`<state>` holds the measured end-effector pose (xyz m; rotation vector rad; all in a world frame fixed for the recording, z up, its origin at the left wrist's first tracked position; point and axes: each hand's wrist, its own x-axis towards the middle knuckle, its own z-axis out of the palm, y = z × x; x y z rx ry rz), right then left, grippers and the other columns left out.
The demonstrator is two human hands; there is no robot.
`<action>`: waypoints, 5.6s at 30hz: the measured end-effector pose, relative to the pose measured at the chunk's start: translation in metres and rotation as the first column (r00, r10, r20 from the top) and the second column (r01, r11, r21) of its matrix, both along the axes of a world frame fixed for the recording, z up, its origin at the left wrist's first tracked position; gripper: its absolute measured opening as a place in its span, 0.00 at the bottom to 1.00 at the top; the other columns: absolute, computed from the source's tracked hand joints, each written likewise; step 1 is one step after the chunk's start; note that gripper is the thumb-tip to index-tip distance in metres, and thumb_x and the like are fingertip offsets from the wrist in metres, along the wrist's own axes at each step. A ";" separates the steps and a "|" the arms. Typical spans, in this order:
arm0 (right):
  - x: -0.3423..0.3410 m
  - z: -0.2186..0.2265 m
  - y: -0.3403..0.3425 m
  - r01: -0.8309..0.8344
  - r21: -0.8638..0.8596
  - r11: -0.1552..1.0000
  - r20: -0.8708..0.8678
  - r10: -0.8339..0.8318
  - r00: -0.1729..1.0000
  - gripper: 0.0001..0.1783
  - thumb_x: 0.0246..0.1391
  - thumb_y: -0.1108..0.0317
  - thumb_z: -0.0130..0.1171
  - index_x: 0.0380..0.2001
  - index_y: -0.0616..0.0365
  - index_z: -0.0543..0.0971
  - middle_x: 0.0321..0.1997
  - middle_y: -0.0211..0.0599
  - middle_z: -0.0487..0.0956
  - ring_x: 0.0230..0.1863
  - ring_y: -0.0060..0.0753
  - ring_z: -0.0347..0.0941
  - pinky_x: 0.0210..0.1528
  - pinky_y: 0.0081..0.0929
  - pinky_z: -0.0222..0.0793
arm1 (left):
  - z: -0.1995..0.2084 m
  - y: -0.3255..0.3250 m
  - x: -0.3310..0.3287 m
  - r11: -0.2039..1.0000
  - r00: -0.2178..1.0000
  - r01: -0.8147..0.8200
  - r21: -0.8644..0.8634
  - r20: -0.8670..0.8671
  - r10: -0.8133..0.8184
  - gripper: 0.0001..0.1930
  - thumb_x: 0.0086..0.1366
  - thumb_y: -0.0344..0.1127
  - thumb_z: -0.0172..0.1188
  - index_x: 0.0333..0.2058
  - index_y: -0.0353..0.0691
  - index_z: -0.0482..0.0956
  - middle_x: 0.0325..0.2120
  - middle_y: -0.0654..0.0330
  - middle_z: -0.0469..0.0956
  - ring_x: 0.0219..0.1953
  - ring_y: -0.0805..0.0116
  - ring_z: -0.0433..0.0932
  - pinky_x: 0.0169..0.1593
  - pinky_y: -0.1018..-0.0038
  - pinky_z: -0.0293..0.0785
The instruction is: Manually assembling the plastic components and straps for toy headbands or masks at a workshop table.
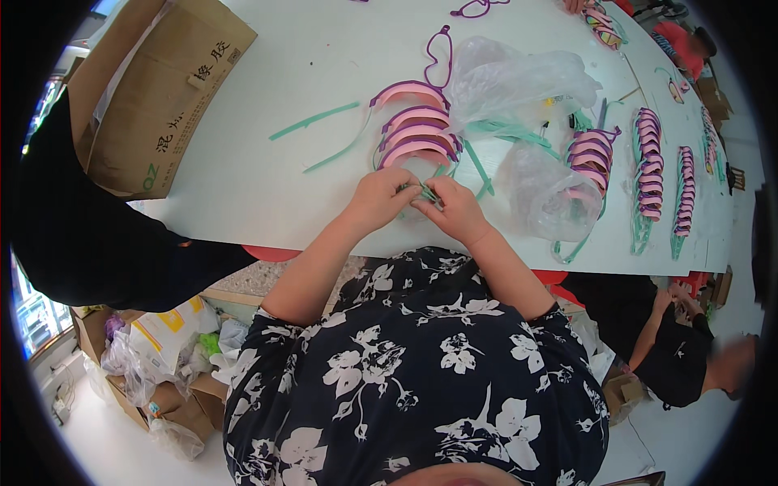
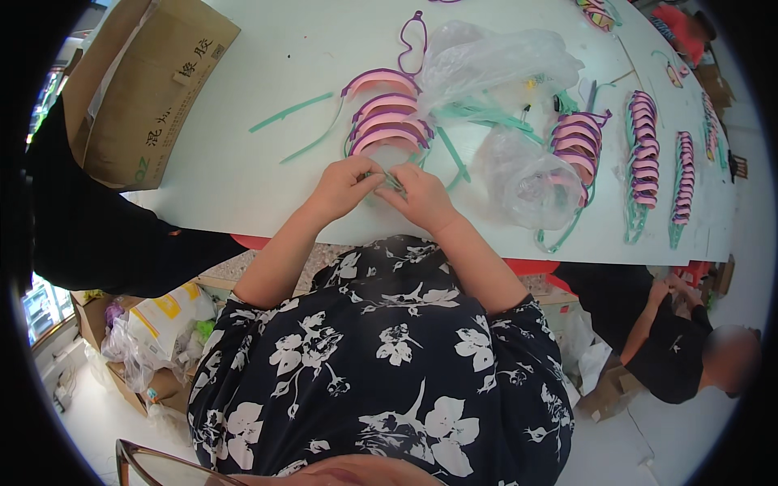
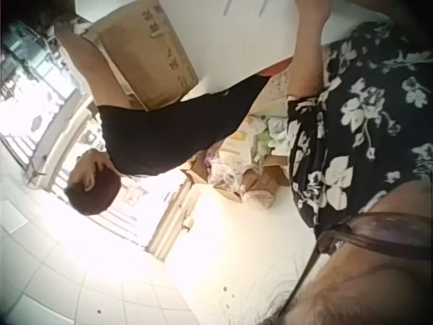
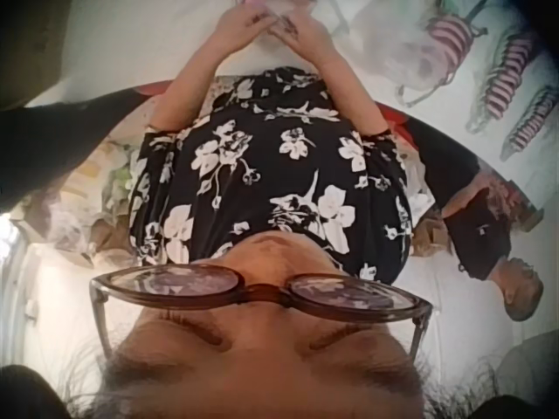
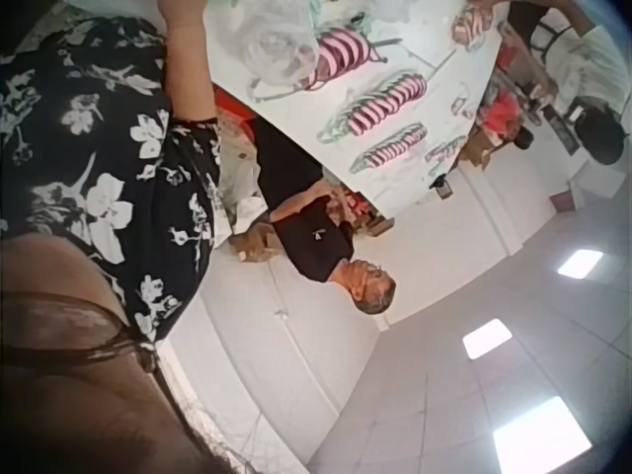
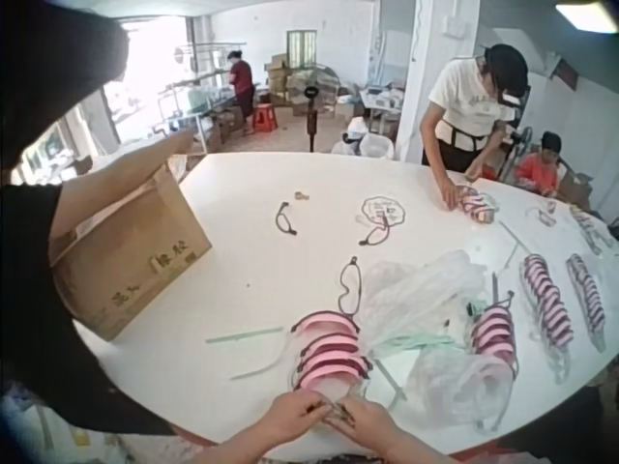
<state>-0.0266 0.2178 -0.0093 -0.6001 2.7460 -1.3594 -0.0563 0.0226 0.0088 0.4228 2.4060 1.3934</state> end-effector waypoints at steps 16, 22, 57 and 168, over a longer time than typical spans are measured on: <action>0.018 -0.007 -0.009 0.067 -0.250 0.966 0.186 -0.020 0.982 0.11 0.55 0.66 0.59 0.41 0.57 0.78 0.33 0.40 0.76 0.32 0.40 0.73 0.35 0.32 0.69 | -0.012 -0.014 0.031 0.962 0.964 -0.179 0.209 0.231 0.129 0.14 0.62 0.32 0.61 0.46 0.38 0.78 0.36 0.61 0.79 0.31 0.79 0.74 0.37 0.80 0.72; 0.029 -0.005 -0.018 -0.178 -0.028 0.984 0.122 0.180 0.976 0.17 0.48 0.66 0.62 0.43 0.56 0.76 0.36 0.41 0.77 0.38 0.46 0.74 0.37 0.38 0.70 | -0.026 -0.016 0.057 0.964 0.967 -0.179 0.195 0.217 0.136 0.13 0.66 0.35 0.57 0.46 0.36 0.77 0.38 0.58 0.80 0.35 0.73 0.76 0.41 0.76 0.73; 0.033 0.006 0.012 -0.001 -0.125 0.992 0.324 0.042 0.945 0.21 0.42 0.67 0.68 0.41 0.60 0.76 0.38 0.42 0.77 0.38 0.43 0.74 0.42 0.33 0.70 | -0.015 0.003 0.053 0.973 0.961 0.174 -0.152 -0.191 -0.202 0.20 0.57 0.38 0.64 0.47 0.37 0.75 0.31 0.54 0.79 0.36 0.53 0.77 0.41 0.63 0.72; 0.028 0.009 0.008 0.439 -0.639 0.632 0.526 -0.058 0.849 0.14 0.65 0.62 0.49 0.35 0.63 0.76 0.25 0.30 0.72 0.30 0.23 0.65 0.36 0.22 0.62 | 0.010 0.020 0.033 0.766 0.820 -0.390 0.510 0.572 0.037 0.14 0.61 0.28 0.61 0.46 0.33 0.80 0.34 0.63 0.80 0.35 0.78 0.73 0.40 0.79 0.68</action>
